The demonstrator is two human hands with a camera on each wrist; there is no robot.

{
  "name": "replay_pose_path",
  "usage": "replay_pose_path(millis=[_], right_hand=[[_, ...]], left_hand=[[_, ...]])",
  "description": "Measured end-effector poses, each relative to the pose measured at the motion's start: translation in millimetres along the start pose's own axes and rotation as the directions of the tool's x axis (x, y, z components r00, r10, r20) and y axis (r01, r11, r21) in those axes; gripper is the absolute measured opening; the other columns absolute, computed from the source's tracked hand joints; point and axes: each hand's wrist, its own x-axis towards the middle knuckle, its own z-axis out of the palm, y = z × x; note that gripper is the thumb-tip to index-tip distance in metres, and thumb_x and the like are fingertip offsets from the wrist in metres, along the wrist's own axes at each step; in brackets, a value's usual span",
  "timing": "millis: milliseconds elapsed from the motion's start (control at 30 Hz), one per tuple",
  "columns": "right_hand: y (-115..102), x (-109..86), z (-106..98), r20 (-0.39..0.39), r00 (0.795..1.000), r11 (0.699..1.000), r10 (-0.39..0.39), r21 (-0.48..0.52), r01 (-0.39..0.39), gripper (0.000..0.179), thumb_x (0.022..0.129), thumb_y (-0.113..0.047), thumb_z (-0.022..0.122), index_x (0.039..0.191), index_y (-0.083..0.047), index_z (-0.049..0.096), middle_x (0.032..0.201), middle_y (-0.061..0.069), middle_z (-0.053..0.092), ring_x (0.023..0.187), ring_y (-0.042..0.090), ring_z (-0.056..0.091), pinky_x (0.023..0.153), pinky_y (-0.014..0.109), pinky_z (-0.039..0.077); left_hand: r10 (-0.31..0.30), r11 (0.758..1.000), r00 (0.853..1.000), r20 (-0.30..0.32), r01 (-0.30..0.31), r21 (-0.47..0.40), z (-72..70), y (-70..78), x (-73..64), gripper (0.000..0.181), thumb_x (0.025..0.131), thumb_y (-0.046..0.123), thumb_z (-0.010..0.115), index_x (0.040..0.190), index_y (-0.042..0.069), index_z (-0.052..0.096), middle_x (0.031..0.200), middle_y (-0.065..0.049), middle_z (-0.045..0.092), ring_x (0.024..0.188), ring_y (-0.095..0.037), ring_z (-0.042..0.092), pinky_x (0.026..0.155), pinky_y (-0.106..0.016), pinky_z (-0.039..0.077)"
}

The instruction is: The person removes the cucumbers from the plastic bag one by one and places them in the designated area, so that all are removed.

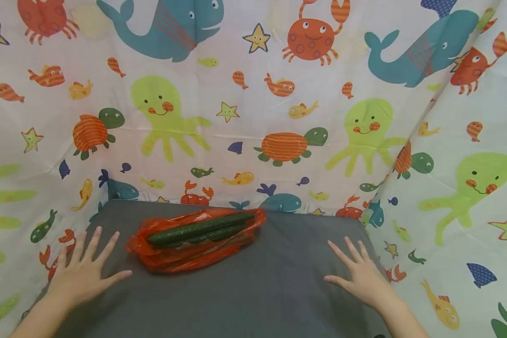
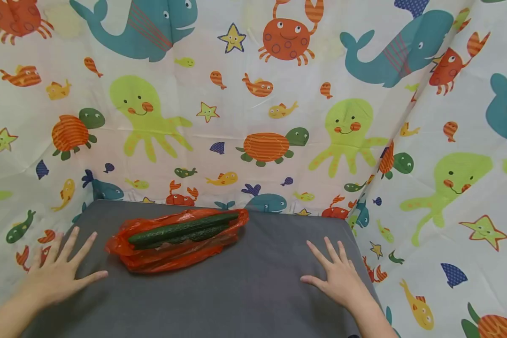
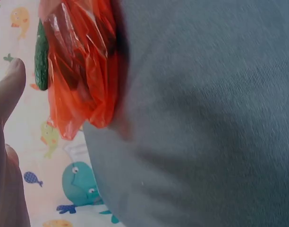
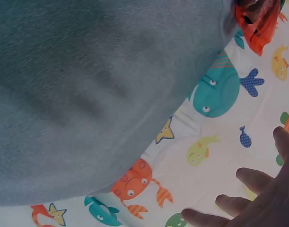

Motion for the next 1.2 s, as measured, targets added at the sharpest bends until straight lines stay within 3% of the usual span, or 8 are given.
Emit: replay_pose_path(millis=[167,333,533,767,867,1000,1200], right_hand=[[-7,6.1,-2,-0.008,1.0,0.997,-0.023,0.079,0.024,0.094,0.082,-0.068,0.069,0.16,-0.039,0.025,0.164,0.024,0.022,0.144,0.059,0.023,0.091,0.077,0.04],[-17,14.5,0,-0.044,0.998,0.994,-0.036,0.104,0.04,0.091,0.082,-0.063,0.073,0.157,-0.026,0.037,0.159,0.023,0.034,0.138,0.052,0.041,0.096,0.069,0.044],[-30,26.4,4,-0.131,0.99,0.987,-0.058,0.142,0.077,0.087,0.083,-0.05,0.078,0.154,-0.015,0.041,0.152,0.021,0.047,0.135,0.044,0.049,0.102,0.063,0.044],[-47,38.5,5,-0.219,0.973,0.965,-0.074,0.229,0.125,0.079,0.081,-0.036,0.085,0.148,-0.012,0.051,0.144,0.017,0.057,0.127,0.037,0.058,0.096,0.055,0.052],[-55,43.9,6,-0.229,0.971,0.955,-0.073,0.265,0.135,0.077,0.079,-0.033,0.087,0.145,-0.012,0.054,0.141,0.015,0.059,0.122,0.034,0.062,0.09,0.05,0.056],[-65,49.8,8,-0.244,0.966,0.944,-0.08,0.292,0.152,0.075,0.078,-0.034,0.087,0.143,-0.013,0.056,0.139,0.013,0.061,0.118,0.031,0.065,0.089,0.047,0.057],[-76,57.1,14,-0.268,0.957,0.928,-0.116,0.313,0.2,0.071,0.079,-0.031,0.087,0.14,-0.012,0.059,0.135,0.012,0.064,0.115,0.029,0.066,0.088,0.047,0.057]], left_hand=[[-0.005,0.999,1.0,0.031,0.006,-0.047,2.9,3.9,8.2,0.111,0.083,0.087,0.044,0.162,0.028,-0.005,0.164,-0.025,-0.016,0.144,-0.055,-0.024,0.099,-0.071,-0.029],[-0.019,0.995,0.997,0.07,0.026,-0.093,4.6,8.8,16.3,0.11,0.085,0.086,0.042,0.163,0.023,-0.003,0.163,-0.029,-0.011,0.143,-0.057,-0.022,0.099,-0.07,-0.03],[-0.038,0.987,0.995,0.089,0.052,-0.151,3.8,15.8,21.6,0.106,0.089,0.082,0.041,0.163,0.02,-0.002,0.163,-0.032,-0.005,0.144,-0.062,-0.008,0.103,-0.078,-0.017],[-0.039,0.959,0.995,0.095,0.064,-0.275,1.2,19.5,32.1,0.097,0.097,0.072,0.041,0.162,0.007,0.009,0.159,-0.037,0.018,0.14,-0.064,0.011,0.106,-0.081,0.007],[-0.037,0.914,0.989,0.142,0.091,-0.395,1.8,17.0,37.5,0.094,0.1,0.067,0.039,0.16,0.001,0.01,0.158,-0.038,0.018,0.139,-0.065,0.014,0.104,-0.081,0.012],[-0.061,0.819,0.969,0.24,0.185,-0.543,3.0,14.9,45.8,0.093,0.101,0.067,0.033,0.16,-0.001,0.006,0.158,-0.038,0.016,0.142,-0.062,0.016,0.105,-0.079,0.019],[-0.124,0.702,0.944,0.305,0.301,-0.646,2.3,14.7,52.2,0.1,0.098,0.075,0.025,0.158,-0.004,0.011,0.16,-0.036,0.016,0.146,-0.057,0.015,0.111,-0.072,0.02]])
